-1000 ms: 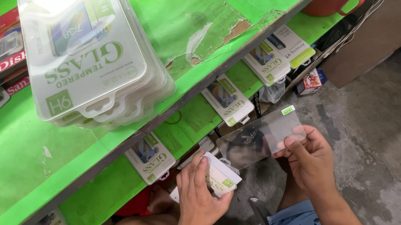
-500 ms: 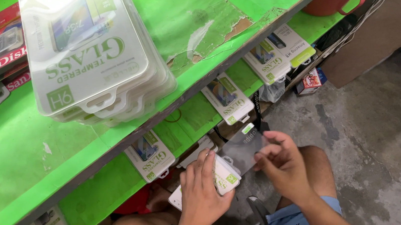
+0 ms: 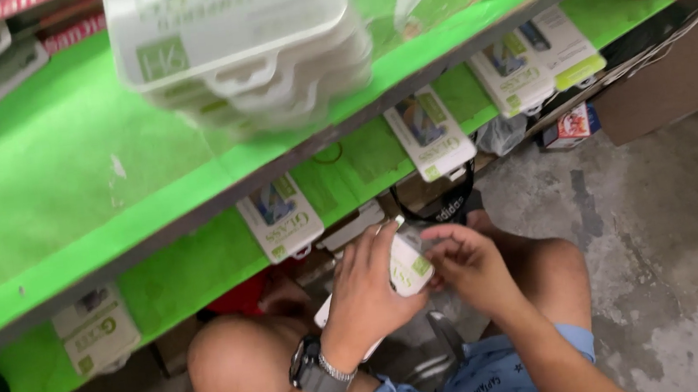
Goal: Organizing and inspecting tempered glass screen protectors by opening their individual retail packaging at a service counter.
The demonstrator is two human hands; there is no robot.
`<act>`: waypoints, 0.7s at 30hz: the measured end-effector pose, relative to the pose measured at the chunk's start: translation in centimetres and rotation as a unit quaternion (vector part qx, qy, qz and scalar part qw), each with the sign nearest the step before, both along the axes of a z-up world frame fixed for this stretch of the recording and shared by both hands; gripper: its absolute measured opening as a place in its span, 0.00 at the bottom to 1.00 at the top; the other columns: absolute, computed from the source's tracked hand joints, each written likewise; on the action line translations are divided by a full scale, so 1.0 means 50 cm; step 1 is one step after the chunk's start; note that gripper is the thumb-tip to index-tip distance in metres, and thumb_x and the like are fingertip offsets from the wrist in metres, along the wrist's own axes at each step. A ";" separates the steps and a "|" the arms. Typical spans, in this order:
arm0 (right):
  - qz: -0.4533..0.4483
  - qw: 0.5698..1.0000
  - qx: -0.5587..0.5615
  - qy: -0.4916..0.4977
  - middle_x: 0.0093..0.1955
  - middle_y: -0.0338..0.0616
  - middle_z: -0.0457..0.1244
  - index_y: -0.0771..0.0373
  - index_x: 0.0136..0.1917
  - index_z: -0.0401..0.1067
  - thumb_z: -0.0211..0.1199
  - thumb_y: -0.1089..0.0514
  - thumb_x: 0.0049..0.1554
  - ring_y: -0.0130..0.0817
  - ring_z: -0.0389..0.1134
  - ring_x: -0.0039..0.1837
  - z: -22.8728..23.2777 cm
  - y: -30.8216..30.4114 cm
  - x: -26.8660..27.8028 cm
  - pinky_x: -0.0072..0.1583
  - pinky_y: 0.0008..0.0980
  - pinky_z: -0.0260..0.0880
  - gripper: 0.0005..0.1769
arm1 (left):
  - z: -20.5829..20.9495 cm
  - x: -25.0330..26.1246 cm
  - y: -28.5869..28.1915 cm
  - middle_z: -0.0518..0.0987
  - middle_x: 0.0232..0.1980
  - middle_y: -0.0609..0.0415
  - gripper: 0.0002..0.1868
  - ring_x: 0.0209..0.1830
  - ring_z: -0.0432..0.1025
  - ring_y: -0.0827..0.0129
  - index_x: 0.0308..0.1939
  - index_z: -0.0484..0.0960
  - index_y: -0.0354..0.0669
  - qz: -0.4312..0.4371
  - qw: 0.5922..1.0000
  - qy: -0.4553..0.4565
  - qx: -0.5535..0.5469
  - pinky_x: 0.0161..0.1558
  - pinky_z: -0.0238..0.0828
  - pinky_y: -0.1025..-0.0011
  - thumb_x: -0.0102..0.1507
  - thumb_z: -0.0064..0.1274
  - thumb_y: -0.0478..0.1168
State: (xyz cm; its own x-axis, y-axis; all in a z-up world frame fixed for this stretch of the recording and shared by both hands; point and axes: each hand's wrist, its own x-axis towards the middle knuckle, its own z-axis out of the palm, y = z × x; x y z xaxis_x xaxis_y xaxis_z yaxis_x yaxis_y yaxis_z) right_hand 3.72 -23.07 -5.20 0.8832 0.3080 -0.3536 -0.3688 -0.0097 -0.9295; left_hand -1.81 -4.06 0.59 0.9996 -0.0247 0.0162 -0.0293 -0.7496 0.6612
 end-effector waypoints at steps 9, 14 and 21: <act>-0.002 0.999 0.006 -0.045 0.35 0.49 0.69 0.76 0.62 0.71 0.60 0.72 0.58 0.32 0.70 0.29 -0.062 -0.013 0.057 0.32 0.34 0.79 0.18 | -0.004 0.009 0.019 0.65 0.67 0.41 0.47 0.66 0.67 0.33 0.74 0.62 0.50 0.077 0.949 0.180 -0.246 0.60 0.70 0.45 0.56 0.64 0.59; -0.012 0.997 0.006 -0.072 0.36 0.49 0.68 0.76 0.61 0.72 0.58 0.74 0.59 0.30 0.71 0.30 -0.062 -0.018 0.077 0.33 0.30 0.76 0.17 | -0.007 0.012 0.018 0.71 0.62 0.40 0.31 0.68 0.68 0.39 0.71 0.69 0.44 0.094 0.939 0.126 -0.306 0.67 0.64 0.51 0.65 0.57 0.46; -0.030 0.996 0.007 -0.078 0.34 0.52 0.68 0.77 0.60 0.73 0.61 0.74 0.58 0.32 0.70 0.29 -0.052 -0.010 0.083 0.33 0.30 0.75 0.16 | -0.004 0.012 0.015 0.72 0.59 0.40 0.30 0.65 0.69 0.44 0.69 0.71 0.42 0.107 0.927 0.109 -0.342 0.66 0.64 0.53 0.64 0.59 0.43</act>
State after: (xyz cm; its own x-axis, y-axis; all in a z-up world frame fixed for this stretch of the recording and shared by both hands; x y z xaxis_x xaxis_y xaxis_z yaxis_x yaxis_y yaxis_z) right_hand 7.86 -23.56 -7.78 0.9439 0.2574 -0.2069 -0.2195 0.0207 -0.9754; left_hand -1.19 -3.31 0.40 0.9619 0.1162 -0.2473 0.2613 -0.1263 0.9570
